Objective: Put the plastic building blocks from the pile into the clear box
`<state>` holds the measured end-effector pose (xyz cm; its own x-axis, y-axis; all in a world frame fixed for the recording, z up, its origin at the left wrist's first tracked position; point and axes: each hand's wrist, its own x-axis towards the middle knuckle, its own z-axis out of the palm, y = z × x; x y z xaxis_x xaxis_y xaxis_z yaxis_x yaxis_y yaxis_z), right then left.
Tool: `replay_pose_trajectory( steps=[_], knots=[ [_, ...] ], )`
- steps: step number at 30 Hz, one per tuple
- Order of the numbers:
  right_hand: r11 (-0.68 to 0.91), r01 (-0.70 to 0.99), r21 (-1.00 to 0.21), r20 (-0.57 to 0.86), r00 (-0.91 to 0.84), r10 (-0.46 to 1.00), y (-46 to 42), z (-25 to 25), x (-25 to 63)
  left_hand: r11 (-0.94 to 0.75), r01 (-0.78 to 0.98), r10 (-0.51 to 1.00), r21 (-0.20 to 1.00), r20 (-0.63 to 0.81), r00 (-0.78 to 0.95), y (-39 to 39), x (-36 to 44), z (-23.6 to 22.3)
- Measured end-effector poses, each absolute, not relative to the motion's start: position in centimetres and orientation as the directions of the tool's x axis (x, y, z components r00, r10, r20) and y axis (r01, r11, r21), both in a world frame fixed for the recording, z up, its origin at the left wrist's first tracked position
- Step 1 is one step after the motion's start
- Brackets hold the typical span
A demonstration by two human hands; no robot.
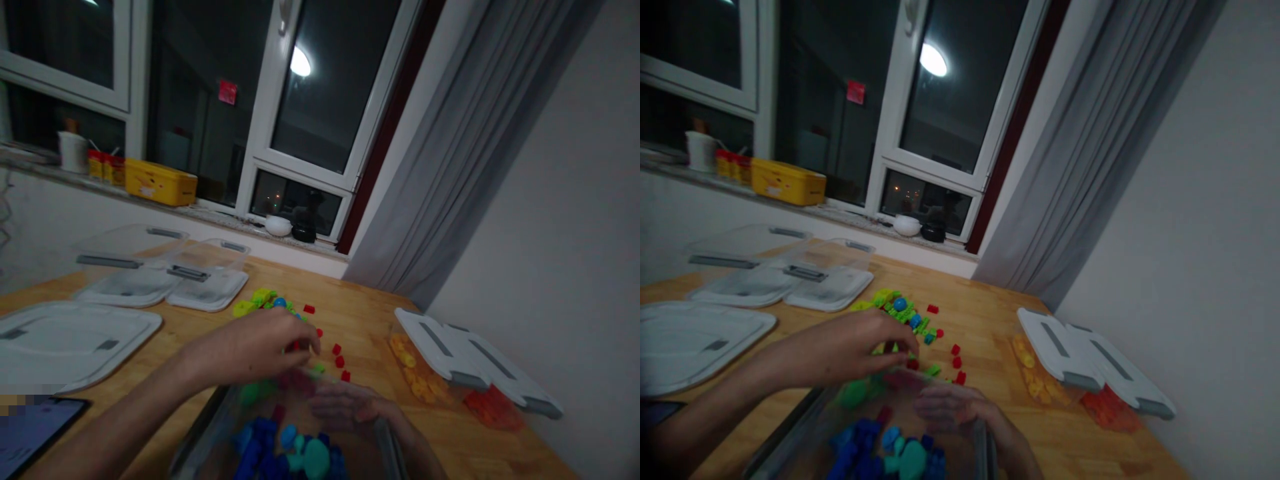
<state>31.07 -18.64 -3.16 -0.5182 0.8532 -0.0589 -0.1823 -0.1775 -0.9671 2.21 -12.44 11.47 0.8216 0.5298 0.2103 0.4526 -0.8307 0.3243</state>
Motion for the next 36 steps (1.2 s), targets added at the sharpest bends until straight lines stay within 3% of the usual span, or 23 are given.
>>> replay_pose_trajectory(
  steps=[3,5,9,13,21,26,36],
  knots=[
    [-0.222,-0.214,-0.951,-0.073,-0.541,0.838,-18.5,-3.3,31.3,-0.796,0.482,0.584,0.366,0.257,0.770,-8.9,1.5,10.7],
    [-0.235,-0.220,-0.947,-0.080,-0.549,0.832,-18.4,-3.3,31.4,-0.776,0.494,0.600,0.393,0.214,0.771,-7.0,1.3,9.5],
    [-0.250,-0.217,-0.944,-0.093,-0.550,0.830,-18.3,-3.3,31.4,-0.734,0.574,0.603,0.363,-0.043,0.797,-4.6,1.5,6.7],
    [-0.217,-0.227,-0.949,-0.060,-0.547,0.835,-18.5,-3.6,31.6,-0.731,0.594,0.514,0.336,-0.301,0.803,-3.7,1.7,4.2],
    [-0.202,-0.235,-0.951,-0.041,-0.551,0.834,-18.2,-4.1,31.7,-0.728,0.595,0.512,0.339,-0.307,0.802,-2.9,2.2,2.0],
    [-0.207,-0.222,-0.953,-0.053,-0.550,0.833,-18.1,-4.1,31.7,-0.715,0.605,0.576,0.350,-0.196,0.794,-2.4,2.1,1.9],
    [-0.188,-0.211,-0.959,-0.059,-0.501,0.864,-18.8,-4.0,31.3,-0.592,0.772,0.791,0.233,0.354,0.499,1.2,0.8,-2.1]
  ],
)
